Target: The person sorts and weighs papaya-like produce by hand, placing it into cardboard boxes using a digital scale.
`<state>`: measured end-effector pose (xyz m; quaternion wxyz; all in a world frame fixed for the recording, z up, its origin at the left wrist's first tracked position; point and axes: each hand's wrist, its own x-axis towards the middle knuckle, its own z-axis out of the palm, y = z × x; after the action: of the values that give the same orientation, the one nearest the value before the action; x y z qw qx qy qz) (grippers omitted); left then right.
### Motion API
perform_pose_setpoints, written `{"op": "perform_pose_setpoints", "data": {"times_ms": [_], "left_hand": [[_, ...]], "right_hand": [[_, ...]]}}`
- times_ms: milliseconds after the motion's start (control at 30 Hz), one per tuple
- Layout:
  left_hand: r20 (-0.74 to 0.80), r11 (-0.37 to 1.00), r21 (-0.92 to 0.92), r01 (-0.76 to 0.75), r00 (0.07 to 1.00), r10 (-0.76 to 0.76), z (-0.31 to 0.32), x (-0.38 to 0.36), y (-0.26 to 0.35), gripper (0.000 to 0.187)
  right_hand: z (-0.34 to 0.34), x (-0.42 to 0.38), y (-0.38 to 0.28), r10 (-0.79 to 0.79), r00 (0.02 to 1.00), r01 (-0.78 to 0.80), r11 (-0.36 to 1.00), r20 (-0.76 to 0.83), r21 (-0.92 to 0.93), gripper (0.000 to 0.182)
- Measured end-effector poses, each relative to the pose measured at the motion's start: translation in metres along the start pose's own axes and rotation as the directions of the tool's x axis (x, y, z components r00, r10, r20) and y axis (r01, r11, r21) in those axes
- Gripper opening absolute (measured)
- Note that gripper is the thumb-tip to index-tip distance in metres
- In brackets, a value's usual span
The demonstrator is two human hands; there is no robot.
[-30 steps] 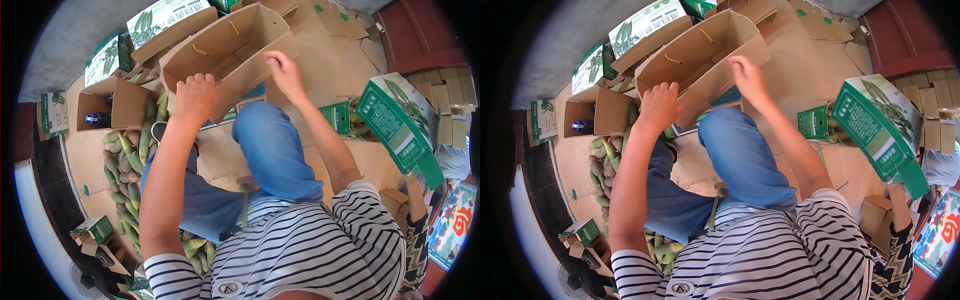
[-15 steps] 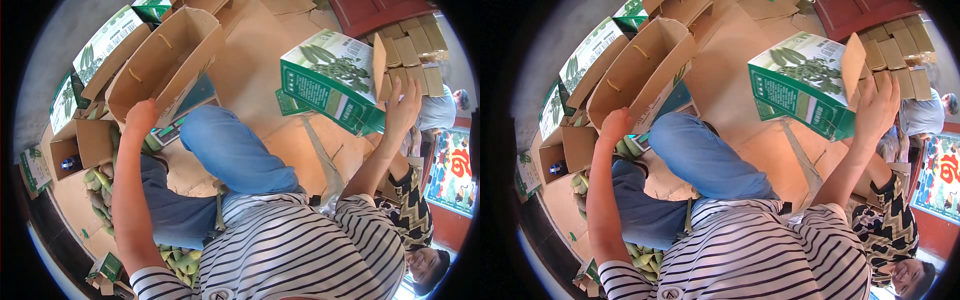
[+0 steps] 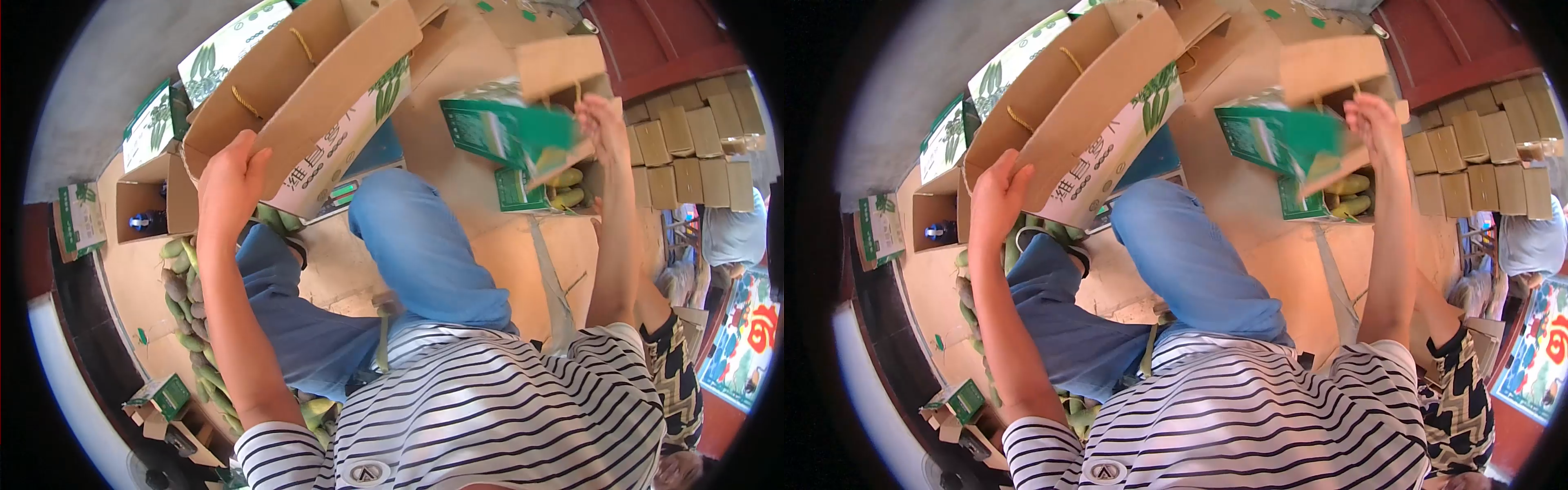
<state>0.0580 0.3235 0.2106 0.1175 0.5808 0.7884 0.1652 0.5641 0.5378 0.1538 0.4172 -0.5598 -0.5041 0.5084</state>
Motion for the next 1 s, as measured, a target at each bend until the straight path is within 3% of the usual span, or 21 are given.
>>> {"op": "perform_pose_setpoints", "data": {"times_ms": [67,133,200,300,367,433,567,700,900,1000], "left_hand": [[-0.003,0.999,-0.037,0.034,0.999,-0.034,-0.004,-0.006,-0.005,0.020],[-0.045,0.997,-0.068,0.022,0.999,-0.025,-0.003,-0.008,-0.011,0.020],[-0.089,0.999,-0.026,-0.022,0.996,0.019,-0.001,-0.009,-0.016,0.018],[-0.153,0.995,0.089,-0.054,0.986,0.067,0.000,-0.008,-0.026,0.015],[-0.160,0.988,0.149,-0.040,0.985,0.064,0.001,-0.007,-0.033,0.014],[-0.148,0.983,0.182,-0.009,0.988,0.036,0.000,-0.005,-0.037,0.012],[-0.142,0.977,0.213,-0.021,0.989,0.052,0.002,0.000,-0.042,0.012],[-0.165,0.977,0.215,-0.012,0.985,0.049,0.002,0.006,-0.044,0.012],[-0.173,0.982,0.188,0.010,0.985,0.023,-0.003,0.000,-0.044,0.012],[-0.207,0.988,0.156,0.002,0.978,0.031,-0.008,-0.001,-0.043,0.015]], "right_hand": [[0.054,0.014,-0.021,-0.099,0.995,0.098,0.995,-0.009,-0.020,0.025],[0.087,0.044,-0.006,-0.126,0.990,0.138,0.968,0.071,-0.208,0.031],[0.102,0.089,0.062,-0.285,0.918,0.396,0.638,0.275,-0.660,0.043],[0.128,0.080,0.138,-0.064,0.901,0.414,0.426,0.429,-0.805,0.049],[0.137,0.073,0.163,-0.008,0.905,0.404,0.328,0.425,-0.854,0.046],[0.155,0.051,0.149,-0.052,0.907,0.416,0.272,0.418,-0.868,0.042],[0.176,0.065,0.124,-0.338,0.847,0.519,0.367,0.410,-0.772,0.030],[0.211,0.053,0.086,-0.295,0.837,0.547,0.499,0.461,-0.672,0.026],[0.218,0.057,0.088,-0.470,0.789,0.568,0.313,0.396,-0.761,0.035],[0.214,0.077,0.085,-0.452,0.774,0.565,0.178,0.444,-0.805,0.041]]}}
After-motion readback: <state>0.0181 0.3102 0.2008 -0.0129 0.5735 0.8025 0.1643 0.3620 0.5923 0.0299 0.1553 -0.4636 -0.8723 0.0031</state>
